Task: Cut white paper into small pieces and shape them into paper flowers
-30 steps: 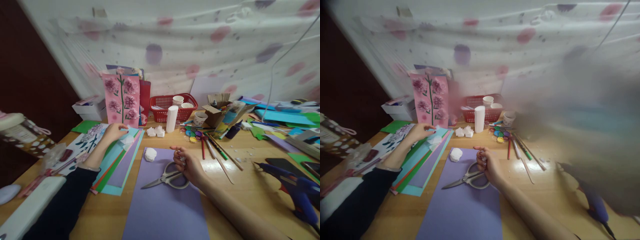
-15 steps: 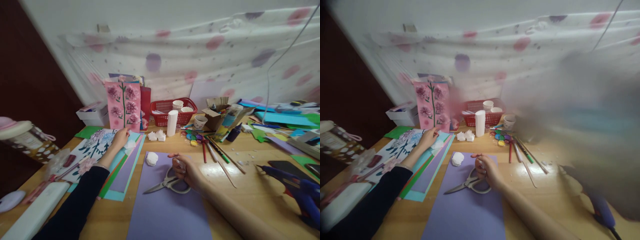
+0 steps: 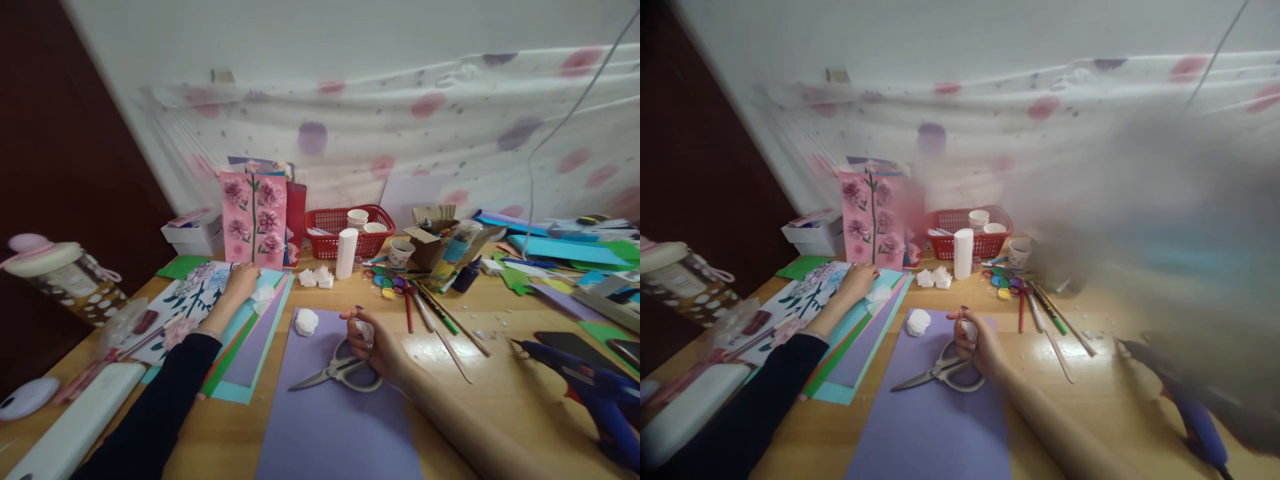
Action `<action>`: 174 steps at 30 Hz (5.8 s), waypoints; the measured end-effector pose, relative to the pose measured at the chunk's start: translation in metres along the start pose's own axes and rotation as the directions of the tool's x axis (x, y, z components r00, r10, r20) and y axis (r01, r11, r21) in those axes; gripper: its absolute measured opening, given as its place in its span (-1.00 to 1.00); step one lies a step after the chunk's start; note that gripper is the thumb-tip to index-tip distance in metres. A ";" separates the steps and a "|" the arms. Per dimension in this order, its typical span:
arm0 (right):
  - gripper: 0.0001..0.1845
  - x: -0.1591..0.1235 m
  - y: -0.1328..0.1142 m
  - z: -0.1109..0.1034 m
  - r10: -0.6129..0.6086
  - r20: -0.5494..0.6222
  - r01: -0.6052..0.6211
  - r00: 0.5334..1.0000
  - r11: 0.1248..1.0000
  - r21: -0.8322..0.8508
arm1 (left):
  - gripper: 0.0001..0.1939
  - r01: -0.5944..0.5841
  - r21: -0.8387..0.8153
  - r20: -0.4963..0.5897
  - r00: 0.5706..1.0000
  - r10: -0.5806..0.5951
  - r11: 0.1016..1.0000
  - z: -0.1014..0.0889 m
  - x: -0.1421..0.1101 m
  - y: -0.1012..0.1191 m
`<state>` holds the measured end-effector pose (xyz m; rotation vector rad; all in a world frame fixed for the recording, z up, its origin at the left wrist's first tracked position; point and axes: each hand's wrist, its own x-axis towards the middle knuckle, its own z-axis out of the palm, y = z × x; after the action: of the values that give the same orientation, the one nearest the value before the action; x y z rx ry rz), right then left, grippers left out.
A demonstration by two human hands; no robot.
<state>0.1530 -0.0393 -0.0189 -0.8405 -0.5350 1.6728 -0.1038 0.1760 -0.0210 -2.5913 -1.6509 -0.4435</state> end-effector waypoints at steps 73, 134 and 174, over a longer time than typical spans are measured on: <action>-0.85 -0.022 0.010 0.006 -0.436 0.302 0.491 0.848 0.430 -0.758 | -0.80 0.069 -0.978 0.106 0.978 0.182 0.198 -0.020 -0.115 0.154; -0.79 -0.019 0.013 -0.004 -0.512 0.224 0.439 0.829 0.346 -0.829 | -0.87 -0.046 -0.937 -0.011 0.995 0.100 0.347 -0.021 -0.121 0.155; -0.86 -0.019 0.013 0.002 -0.611 0.428 0.504 0.667 -0.054 -0.862 | -0.76 0.212 -0.968 0.238 0.947 0.218 0.136 -0.020 -0.120 0.158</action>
<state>0.1451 -0.0610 -0.0219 -1.2815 -1.7242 0.2613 -0.0145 -0.0017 -0.0139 -3.7227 -1.7092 -1.8200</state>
